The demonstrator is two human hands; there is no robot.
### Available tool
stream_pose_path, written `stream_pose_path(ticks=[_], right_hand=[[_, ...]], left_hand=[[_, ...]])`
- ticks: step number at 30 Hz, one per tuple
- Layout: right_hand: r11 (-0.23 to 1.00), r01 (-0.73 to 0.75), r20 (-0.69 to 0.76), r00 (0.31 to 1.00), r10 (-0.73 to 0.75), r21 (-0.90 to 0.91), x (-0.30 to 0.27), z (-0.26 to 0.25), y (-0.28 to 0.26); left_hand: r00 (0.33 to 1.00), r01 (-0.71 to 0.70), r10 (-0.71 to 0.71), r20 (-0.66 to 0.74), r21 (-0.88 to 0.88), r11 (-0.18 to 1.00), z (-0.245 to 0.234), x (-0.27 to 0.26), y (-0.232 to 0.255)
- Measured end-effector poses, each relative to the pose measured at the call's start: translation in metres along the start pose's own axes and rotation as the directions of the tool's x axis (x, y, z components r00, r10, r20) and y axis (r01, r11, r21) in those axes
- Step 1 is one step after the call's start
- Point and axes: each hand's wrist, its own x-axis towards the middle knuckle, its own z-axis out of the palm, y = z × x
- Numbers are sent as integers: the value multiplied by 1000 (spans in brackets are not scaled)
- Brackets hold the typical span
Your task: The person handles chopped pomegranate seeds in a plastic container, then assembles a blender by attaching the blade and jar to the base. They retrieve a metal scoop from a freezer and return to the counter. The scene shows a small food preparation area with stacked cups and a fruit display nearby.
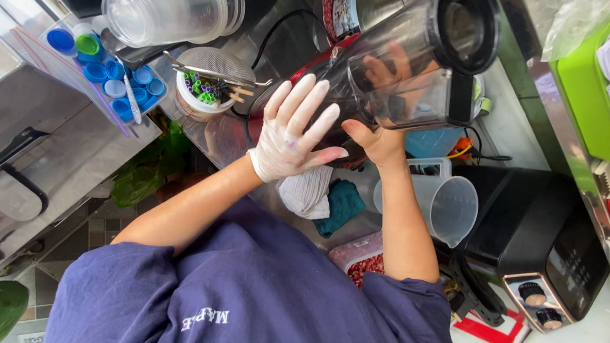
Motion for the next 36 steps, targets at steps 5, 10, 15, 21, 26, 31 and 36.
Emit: stream_pose_path(ticks=[5, 10, 15, 21, 26, 31, 36], right_hand=[[995, -10, -77, 997, 2, -101, -6, 9, -2], [948, -58, -143, 990, 13, -313, -14, 20, -10], [992, -59, -243, 969, 30, -112, -6, 35, -16], [977, -112, -182, 980, 78, -184, -24, 18, -2], [911, -302, -285, 933, 221, -281, -48, 7, 18], [936, -268, -358, 917, 175, -230, -51, 31, 9], [878, -287, -503, 862, 63, -382, -37, 61, -8]], left_hand=[[994, -102, 102, -40, 4, 995, 3, -9, -14], [981, -179, 178, -82, -15, 984, 4, -9, -22], [969, -243, 241, -58, -25, 970, -1, 1, -27], [934, 274, -356, 34, -707, 652, -2, 25, -38], [806, 442, -528, 267, -865, 238, 9, 45, -39], [787, 398, -564, 251, -904, 153, 9, 36, -31], [832, 312, -531, 158, -926, 213, 15, 26, -31]])
